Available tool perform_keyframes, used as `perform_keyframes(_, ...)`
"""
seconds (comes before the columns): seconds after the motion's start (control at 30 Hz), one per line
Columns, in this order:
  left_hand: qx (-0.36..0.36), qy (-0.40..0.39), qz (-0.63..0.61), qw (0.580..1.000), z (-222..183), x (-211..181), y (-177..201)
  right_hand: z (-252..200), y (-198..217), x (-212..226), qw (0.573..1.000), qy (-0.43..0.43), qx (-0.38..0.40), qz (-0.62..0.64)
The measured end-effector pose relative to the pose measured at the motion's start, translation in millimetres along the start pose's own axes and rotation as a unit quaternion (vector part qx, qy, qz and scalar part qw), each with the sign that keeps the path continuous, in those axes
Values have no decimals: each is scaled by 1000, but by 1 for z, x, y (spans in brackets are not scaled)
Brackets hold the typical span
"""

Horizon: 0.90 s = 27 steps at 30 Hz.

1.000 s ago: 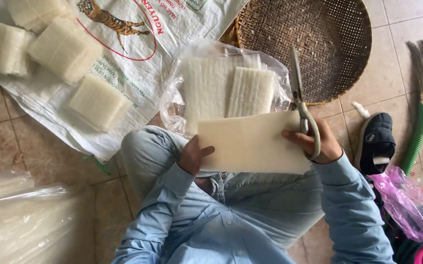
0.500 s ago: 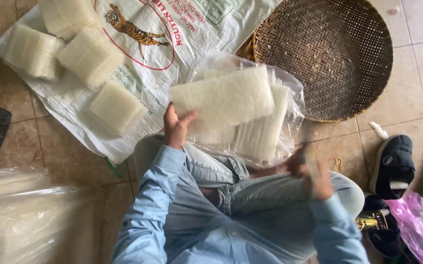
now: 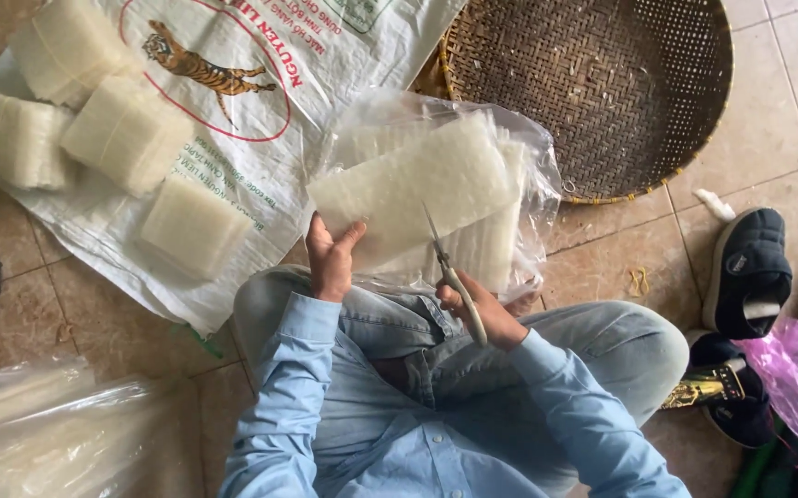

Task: Trimming stacks of rice paper with scissors and placing them into plastic bags for packaging while sitting on the floor.

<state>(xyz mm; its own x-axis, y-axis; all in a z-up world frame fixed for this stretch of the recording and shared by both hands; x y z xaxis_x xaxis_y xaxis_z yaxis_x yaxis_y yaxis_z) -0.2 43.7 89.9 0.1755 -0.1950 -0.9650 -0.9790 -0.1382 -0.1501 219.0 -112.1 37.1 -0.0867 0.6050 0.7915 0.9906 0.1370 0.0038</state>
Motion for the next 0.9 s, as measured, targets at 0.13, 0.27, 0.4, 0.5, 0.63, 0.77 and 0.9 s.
perform_keyframes(0.13, 0, -3, 7, 1000, -2, -5, -7, 5, 1, -12, 1000, -4, -2, 2)
perform_keyframes(0.27, -3, -15, 9, 1000, 1, -1, -5, 6, -2, -10, 1000, -9, 4, 7)
perform_keyframes(0.4, 0, -34, 40, 999, -4, -8, -10, 6, -3, -6, 1000, -9, 0, 29)
perform_keyframes(0.5, -2, -38, 45, 998, -2, -1, -7, 5, -2, -12, 999, -17, -7, 39)
perform_keyframes(0.63, -5, -32, 45, 998, -2, 2, -6, 3, -5, -10, 999, -6, -27, 44)
perform_keyframes(0.77, -5, -19, 39, 999, 2, 11, -4, -3, -6, -2, 996, 14, -68, 49)
perform_keyframes(0.9, -1, 2, 22, 1000, 5, 19, -6, -6, -7, -16, 991, -2, -103, 86)
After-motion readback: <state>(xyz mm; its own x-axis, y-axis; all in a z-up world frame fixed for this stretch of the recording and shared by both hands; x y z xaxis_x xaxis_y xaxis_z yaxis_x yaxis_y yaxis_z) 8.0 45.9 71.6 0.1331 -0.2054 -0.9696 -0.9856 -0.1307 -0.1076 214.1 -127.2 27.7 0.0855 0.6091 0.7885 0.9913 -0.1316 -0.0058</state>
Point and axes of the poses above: each hand's wrist, its own z-axis towards the middle knuckle, its own y-axis out of the back of the hand, x = y × z, the point moved 9 cm from there along z, towards the middle knuckle, and after that the axes turned 2 degrees about -z, right-handed, at the moved point
